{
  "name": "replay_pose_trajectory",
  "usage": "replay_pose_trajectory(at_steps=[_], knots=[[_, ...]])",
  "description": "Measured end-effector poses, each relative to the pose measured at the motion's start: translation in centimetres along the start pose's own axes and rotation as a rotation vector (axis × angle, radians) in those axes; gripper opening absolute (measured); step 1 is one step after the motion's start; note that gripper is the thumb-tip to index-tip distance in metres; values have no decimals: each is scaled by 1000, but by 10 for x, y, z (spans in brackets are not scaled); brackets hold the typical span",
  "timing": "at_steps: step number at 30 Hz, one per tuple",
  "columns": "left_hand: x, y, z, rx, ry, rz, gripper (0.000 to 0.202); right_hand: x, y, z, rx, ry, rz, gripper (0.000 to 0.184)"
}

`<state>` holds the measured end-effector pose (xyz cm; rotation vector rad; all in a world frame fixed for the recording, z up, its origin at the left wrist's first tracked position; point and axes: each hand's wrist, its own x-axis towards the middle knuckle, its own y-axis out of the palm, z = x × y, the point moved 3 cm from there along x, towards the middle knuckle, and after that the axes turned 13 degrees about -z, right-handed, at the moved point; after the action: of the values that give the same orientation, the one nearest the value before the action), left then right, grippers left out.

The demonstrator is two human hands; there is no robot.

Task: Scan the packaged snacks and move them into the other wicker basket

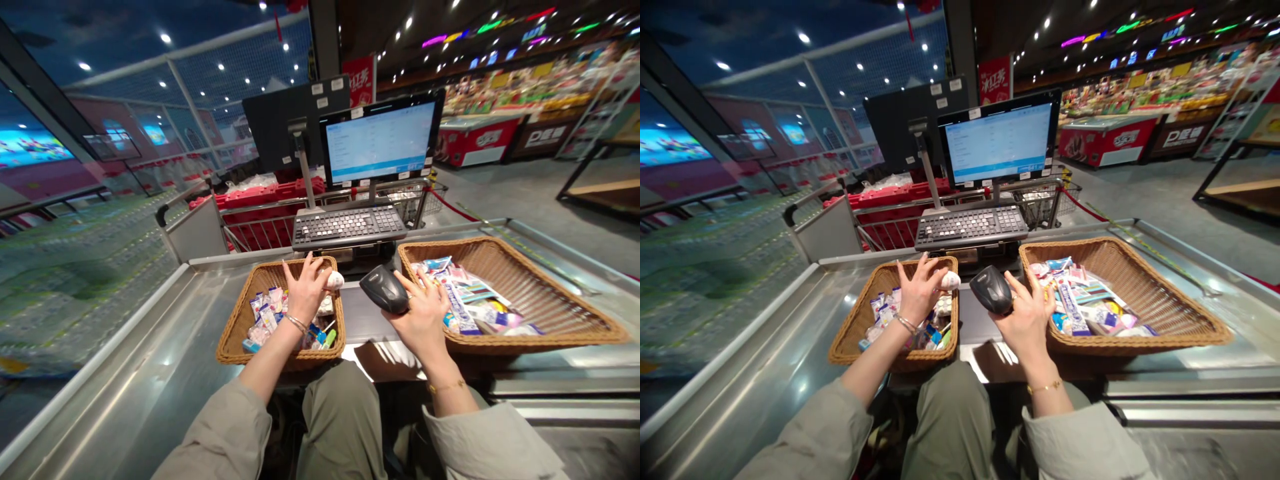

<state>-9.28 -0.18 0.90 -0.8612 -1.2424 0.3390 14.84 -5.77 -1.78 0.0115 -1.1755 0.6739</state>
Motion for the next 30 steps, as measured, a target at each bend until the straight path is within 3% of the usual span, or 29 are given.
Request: replay_pose_trajectory(at_steps=[17, 30], knots=[[22, 17, -18, -50, 2, -28, 45, -1, -1, 2, -33, -130, 73, 17], [24, 23, -22, -63, 23, -149, 40, 0, -3, 8, -13, -65, 54, 13]])
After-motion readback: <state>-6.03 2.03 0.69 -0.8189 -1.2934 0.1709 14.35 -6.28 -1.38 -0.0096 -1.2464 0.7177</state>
